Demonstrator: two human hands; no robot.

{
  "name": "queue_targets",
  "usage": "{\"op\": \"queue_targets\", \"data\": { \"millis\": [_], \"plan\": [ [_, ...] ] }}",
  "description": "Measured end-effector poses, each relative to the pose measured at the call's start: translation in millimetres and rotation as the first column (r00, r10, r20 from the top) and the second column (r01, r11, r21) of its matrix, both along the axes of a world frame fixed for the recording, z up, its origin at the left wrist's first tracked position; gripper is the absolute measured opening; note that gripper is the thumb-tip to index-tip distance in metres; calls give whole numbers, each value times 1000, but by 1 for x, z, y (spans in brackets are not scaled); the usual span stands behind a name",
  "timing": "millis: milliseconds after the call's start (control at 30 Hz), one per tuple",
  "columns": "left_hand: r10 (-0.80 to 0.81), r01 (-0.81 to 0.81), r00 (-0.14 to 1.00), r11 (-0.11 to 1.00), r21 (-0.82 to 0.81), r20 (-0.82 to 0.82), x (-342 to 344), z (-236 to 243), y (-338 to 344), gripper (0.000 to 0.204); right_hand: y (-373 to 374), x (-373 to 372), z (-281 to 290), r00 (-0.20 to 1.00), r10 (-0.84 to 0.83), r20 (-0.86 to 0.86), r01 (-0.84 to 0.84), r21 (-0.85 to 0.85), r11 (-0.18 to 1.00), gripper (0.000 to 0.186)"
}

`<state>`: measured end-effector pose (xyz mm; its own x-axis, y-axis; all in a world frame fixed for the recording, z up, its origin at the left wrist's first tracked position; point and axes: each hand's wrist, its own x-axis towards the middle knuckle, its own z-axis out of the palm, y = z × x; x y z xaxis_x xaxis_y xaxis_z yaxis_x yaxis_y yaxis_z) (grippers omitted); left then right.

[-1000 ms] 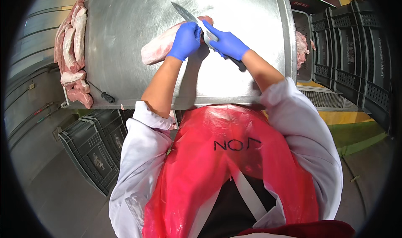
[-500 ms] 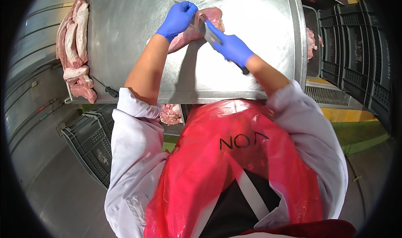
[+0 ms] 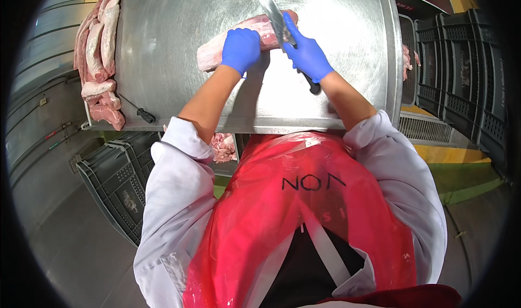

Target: The person uses a knife to trim fat and cut large pieces of raw meat on a stainless steel table. They separate the meat into smaller portions and place the trimmed fat into a nearby container.

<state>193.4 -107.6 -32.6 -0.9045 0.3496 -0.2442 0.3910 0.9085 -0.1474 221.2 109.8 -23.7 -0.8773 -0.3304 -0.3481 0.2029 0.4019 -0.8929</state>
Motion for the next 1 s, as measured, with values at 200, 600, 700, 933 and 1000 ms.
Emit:
{"op": "queue_targets", "data": {
  "millis": [200, 600, 700, 933, 1000],
  "plan": [
    [116, -209, 953, 921, 327, 281, -8, 13, -10, 30, -20, 27, -29, 988, 120, -95, -100, 190, 977, 75],
    [114, -349, 886, 803, 483, 450, -42, 52, -27, 31, -40, 25, 2, 991, 132, 6, -132, -8, 991, 77],
    [49, -396, 837, 742, 541, 545, -48, 48, -40, 30, -16, 79, 2, 965, 238, 112, -238, -15, 971, 77],
    [-6, -476, 811, 572, 667, 585, -53, 56, -45, 30, -67, 7, 4, 994, 104, 37, -99, -130, 987, 77],
    [31, -454, 865, 473, 755, 501, -35, 54, -49, 28, -49, 59, 1, 978, 179, 107, -164, -131, 978, 80]
  ]
}}
